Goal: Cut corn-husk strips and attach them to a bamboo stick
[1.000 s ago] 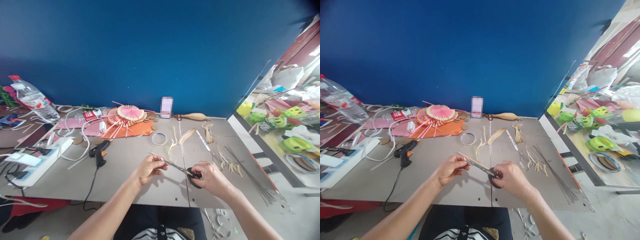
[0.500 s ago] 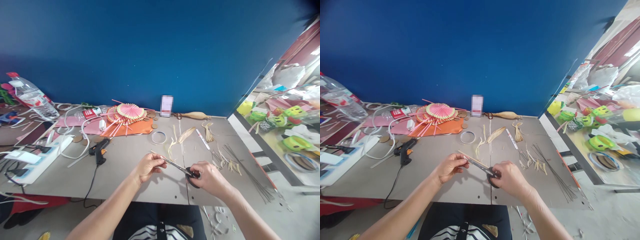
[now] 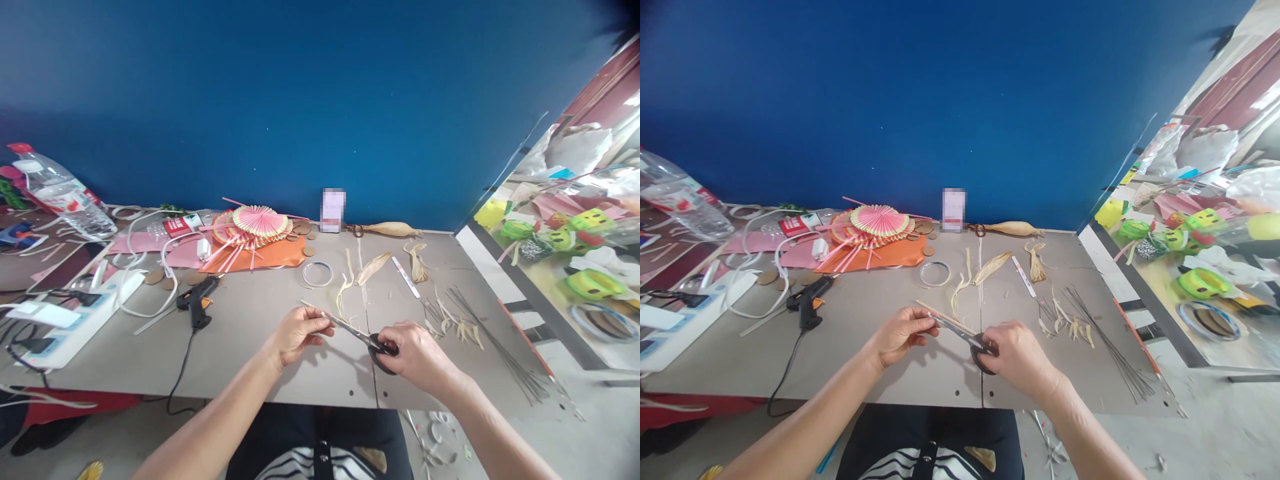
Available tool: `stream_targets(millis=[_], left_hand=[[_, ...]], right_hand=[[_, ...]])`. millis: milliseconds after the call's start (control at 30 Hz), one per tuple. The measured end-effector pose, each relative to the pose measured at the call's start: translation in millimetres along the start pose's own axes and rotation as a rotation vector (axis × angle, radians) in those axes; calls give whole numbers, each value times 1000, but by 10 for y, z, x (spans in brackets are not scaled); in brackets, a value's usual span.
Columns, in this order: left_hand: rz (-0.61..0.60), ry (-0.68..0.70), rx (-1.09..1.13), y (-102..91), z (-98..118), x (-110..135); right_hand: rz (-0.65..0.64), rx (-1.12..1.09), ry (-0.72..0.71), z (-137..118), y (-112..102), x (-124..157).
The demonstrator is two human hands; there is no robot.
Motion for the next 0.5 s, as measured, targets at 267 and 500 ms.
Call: stream_targets(millis=[267,500], left_hand=[[18,10,-15,6,14,-6],[37,16,-23,-3,36,-12]], right_hand=[[-15,-131,49,87,20,26],[-32,-114,15,100,-33,35]])
Point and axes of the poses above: each hand's wrist, its own x-axis away from the middle knuckle, its own y-axis out of the palm, z = x × y, the point moved 5 cm from there along -x, towards the middle knuckle, and after that the axes turned 10 degrees about -z, right-handed, at the moved point
